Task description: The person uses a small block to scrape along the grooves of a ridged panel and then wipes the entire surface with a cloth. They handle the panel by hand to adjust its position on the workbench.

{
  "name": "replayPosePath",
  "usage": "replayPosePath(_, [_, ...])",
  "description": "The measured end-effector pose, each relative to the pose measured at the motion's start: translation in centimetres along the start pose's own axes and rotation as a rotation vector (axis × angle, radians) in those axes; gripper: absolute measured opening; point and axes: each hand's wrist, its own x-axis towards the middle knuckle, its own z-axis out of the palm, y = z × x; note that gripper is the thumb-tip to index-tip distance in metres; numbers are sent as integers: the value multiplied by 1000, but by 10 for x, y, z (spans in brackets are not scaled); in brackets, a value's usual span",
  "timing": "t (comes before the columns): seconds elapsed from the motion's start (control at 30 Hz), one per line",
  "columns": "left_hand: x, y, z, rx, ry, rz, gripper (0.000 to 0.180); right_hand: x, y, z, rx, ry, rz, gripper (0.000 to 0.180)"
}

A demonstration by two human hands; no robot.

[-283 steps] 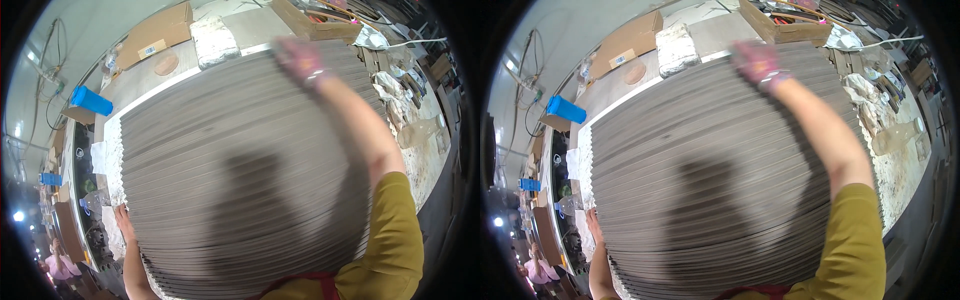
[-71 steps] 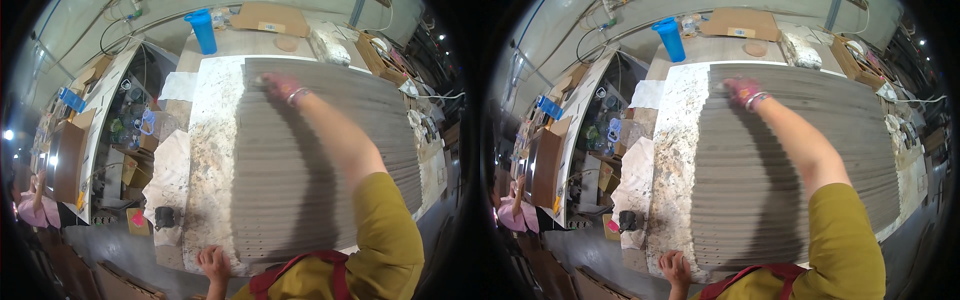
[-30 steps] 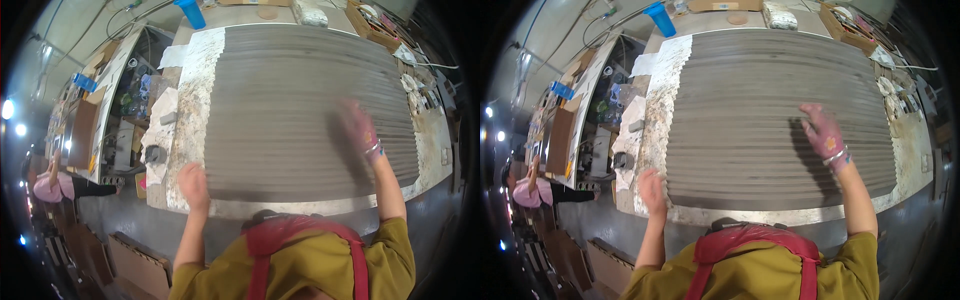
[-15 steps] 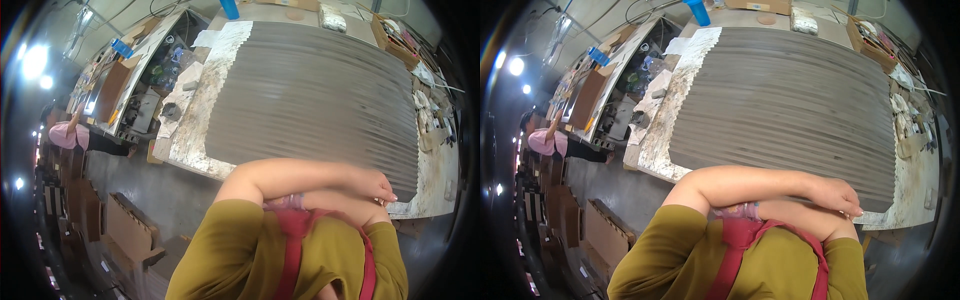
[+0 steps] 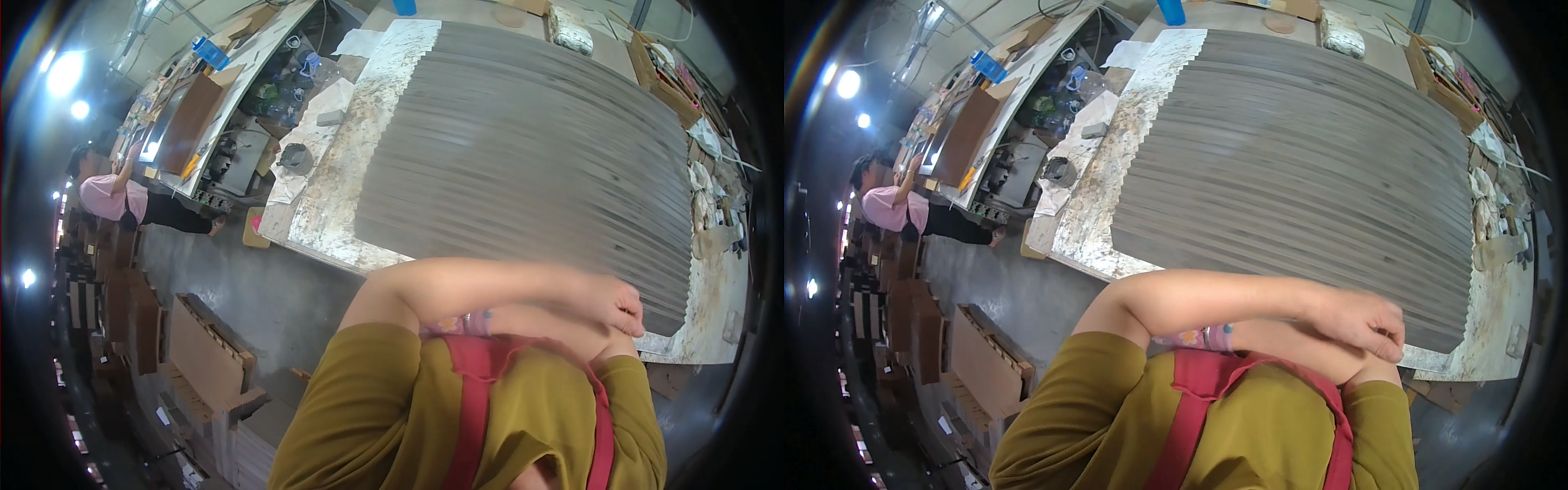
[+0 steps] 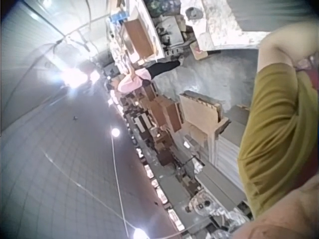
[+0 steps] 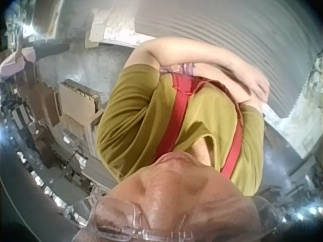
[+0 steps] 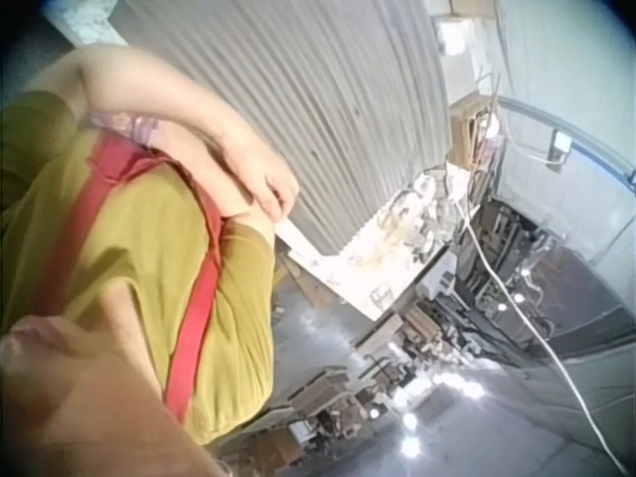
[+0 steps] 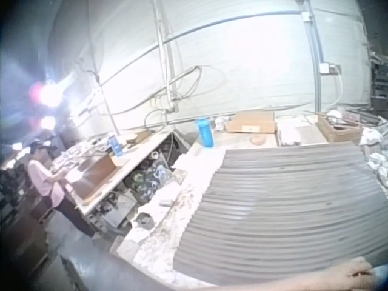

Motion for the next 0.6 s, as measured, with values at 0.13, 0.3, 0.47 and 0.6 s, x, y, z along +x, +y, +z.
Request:
replayPosePath(0.13, [-18,4,-18,54,-38,-102,50,7,3,1,6,8,19,31])
replayPosePath(0.3, [-30,11,-30,-20,-30,-187,49,19,2,1,17,14,23,31])
replayPosePath(0.47, [-45,27,-43,-68,-88,-356,52,33,3,-1,19,18,33,30])
replayPosePath(0.6, [-49,16,-34,-14,133,69,49,48,-4,2,10,17,41,30])
